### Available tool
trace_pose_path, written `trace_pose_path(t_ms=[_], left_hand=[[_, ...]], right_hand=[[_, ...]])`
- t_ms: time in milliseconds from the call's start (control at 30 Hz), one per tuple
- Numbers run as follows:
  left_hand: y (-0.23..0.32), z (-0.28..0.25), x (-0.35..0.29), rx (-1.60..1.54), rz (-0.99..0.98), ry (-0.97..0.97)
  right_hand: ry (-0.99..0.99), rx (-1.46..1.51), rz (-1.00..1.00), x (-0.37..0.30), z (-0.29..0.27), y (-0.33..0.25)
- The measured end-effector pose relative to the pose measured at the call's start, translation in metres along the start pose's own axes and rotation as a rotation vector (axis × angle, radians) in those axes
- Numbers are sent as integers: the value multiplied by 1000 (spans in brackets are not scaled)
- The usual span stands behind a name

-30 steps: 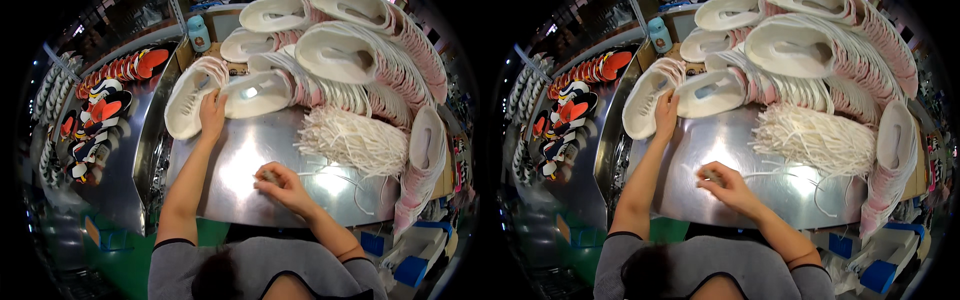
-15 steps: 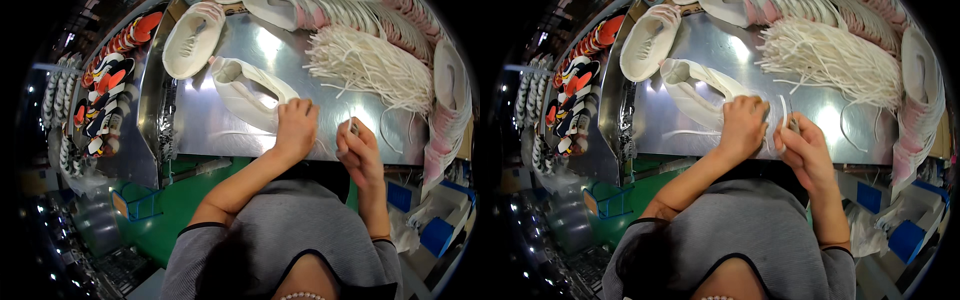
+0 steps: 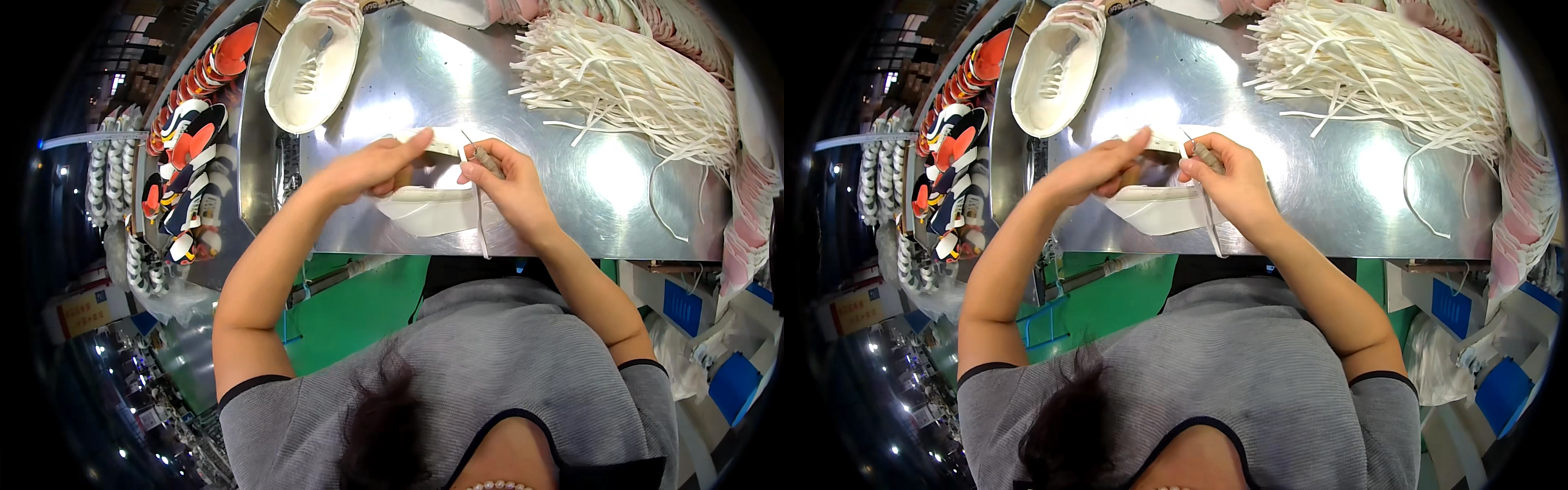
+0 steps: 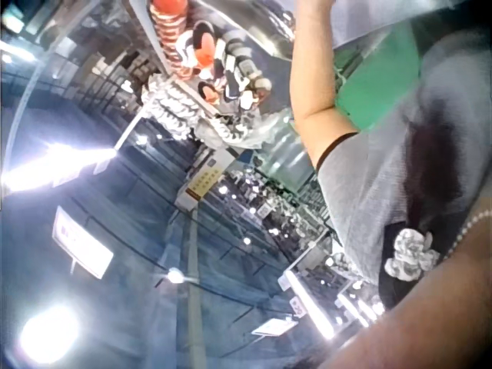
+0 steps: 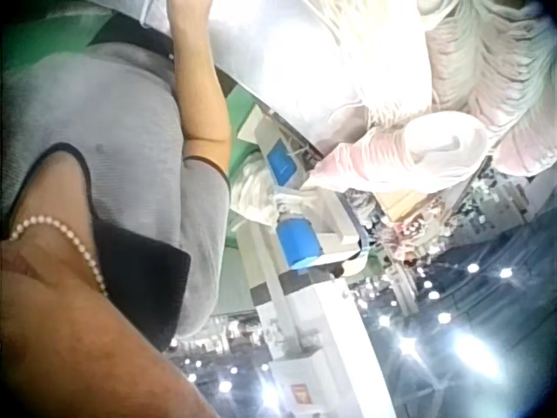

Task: The person laces two white sneakers by threading a lace through the eyelets using a small metal hook tool.

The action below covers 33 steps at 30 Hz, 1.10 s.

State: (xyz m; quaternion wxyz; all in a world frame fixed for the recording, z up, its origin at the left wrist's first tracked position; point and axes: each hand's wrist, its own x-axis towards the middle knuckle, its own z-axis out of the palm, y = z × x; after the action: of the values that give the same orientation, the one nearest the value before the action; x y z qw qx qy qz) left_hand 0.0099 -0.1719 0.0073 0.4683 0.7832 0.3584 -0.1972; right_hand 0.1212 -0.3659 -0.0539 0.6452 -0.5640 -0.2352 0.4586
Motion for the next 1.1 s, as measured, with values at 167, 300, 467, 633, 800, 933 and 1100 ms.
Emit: trace_pose_path(t_ms=[167, 300, 467, 633, 800, 933, 1100], left_hand=[[7, 45, 13, -574, 51, -215], [3, 75, -2, -937, 229, -320], [17, 90, -1, -1093, 289, -278], [25, 102, -18, -1068, 395, -151], [26, 111, -23, -1058, 360, -43], [20, 122, -24, -1016, 328, 68], [21, 123, -26, -960, 409, 126]], right_hand=[[129, 122, -130, 1, -10, 4], [167, 21, -175, -8, -17, -13], [113, 60, -246, -29, -24, -22], [163, -3, -276, -43, -27, -19], [154, -264, -255, -50, -33, -30], [128, -403, -255, -54, -34, -28], [104, -329, -198, -66, -35, -38]])
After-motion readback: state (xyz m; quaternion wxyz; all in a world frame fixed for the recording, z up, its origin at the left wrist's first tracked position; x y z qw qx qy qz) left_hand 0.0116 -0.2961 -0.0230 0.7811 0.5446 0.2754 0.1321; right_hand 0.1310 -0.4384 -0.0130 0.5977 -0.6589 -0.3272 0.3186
